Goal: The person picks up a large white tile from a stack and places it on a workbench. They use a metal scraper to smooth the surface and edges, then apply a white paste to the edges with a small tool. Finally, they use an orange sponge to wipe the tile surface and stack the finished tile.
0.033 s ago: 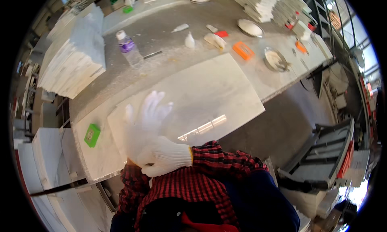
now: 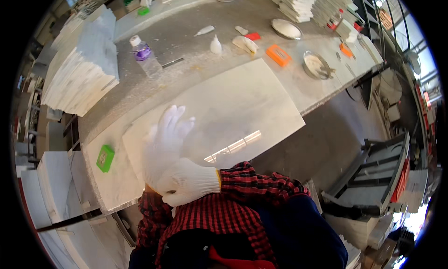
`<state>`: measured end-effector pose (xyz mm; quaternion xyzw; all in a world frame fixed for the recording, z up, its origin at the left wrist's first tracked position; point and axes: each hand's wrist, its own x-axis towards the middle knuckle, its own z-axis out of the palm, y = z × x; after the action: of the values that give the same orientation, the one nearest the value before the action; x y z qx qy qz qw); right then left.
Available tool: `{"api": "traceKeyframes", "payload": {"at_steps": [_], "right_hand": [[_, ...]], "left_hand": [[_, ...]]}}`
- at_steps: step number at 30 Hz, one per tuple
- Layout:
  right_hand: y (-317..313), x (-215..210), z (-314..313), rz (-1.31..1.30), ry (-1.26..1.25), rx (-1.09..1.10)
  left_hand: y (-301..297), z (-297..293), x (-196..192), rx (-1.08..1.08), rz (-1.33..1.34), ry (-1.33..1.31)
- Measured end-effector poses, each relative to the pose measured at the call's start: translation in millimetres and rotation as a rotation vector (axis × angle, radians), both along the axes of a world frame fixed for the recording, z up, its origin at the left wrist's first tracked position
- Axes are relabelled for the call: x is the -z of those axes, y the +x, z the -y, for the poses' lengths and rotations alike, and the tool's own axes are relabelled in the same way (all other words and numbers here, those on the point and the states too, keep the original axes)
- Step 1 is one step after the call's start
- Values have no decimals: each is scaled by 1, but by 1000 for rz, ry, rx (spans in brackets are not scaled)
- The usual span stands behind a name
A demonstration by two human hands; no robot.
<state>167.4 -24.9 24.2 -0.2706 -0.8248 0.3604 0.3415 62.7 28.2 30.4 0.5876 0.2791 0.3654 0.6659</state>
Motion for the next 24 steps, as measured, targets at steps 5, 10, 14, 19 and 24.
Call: {"api": "traceKeyframes", "payload": {"at_steps": [5,10,14,19,24], "right_hand": [[-9,9,23,-55,-17,-26],[-13,21,32,-201,-92,-76],[-16,16,44,-173,-75,-59],[-30,18,55,-128,-44,-114],[-31,25,55,-127,-100,-129]], "left_hand": [[-15,25,33,-60,156,119],[5,31,12,-27,529,-545],[3,35,32,-130,249,-264],[-8,40,37,-91,635,-250],[1,58,16,-284,90,86]]}}
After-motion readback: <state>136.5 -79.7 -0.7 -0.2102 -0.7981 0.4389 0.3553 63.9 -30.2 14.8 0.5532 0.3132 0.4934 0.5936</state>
